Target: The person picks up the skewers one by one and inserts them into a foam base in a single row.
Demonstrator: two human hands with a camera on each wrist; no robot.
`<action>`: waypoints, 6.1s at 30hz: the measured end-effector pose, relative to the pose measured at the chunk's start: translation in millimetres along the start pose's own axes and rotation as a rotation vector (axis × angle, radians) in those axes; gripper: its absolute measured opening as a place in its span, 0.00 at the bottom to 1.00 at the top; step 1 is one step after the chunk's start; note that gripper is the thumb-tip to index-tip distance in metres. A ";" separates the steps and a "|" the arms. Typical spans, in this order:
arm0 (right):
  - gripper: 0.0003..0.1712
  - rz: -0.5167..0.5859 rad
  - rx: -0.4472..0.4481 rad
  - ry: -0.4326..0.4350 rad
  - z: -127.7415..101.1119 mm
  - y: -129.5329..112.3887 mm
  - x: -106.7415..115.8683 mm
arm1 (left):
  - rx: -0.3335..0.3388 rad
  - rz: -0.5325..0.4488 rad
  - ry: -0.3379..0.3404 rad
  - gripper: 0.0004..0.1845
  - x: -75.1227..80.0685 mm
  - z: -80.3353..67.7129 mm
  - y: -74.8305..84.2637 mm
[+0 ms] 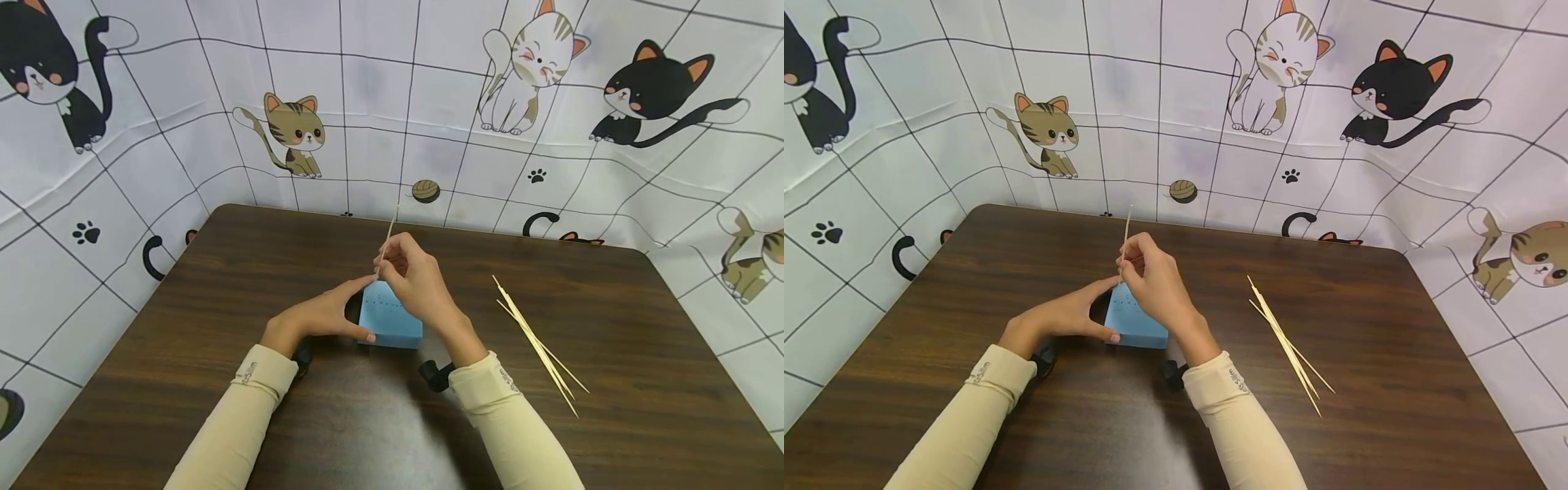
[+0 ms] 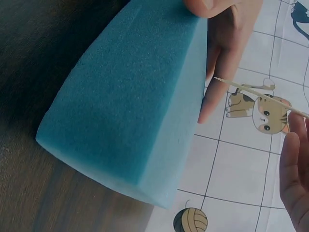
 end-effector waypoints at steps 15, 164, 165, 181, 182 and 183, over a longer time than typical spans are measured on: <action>0.05 -0.008 -0.010 -0.012 -0.5 2.3 -3.7 | 0.021 0.020 -0.010 0.60 0.2 0.1 -0.5; 0.07 -0.549 -0.480 0.069 -94.3 44.7 169.1 | -0.017 0.007 0.012 0.59 1.5 1.9 -1.6; 0.07 -0.544 -0.466 0.071 -91.9 42.1 166.9 | -0.015 0.009 0.013 0.59 1.6 1.7 -1.5; 0.06 -0.316 -0.245 0.181 -49.7 4.7 117.1 | -0.009 0.021 0.013 0.59 1.5 1.3 -1.6; 0.06 -0.299 -0.224 0.191 -47.0 2.4 113.7 | -0.009 0.021 0.013 0.59 1.5 1.3 -1.6; 0.06 -0.283 -0.206 0.202 -44.2 0.3 110.4 | -0.007 0.021 0.013 0.59 1.6 1.2 -1.5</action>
Point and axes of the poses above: each hand's wrist, its own z-axis towards the middle knuckle, its own x-axis out of the back of the hand, y = z × x, the point moved 3 cm from there along z, towards the middle knuckle, and after that the axes turned 10 degrees about z, right-handed, at the moved point
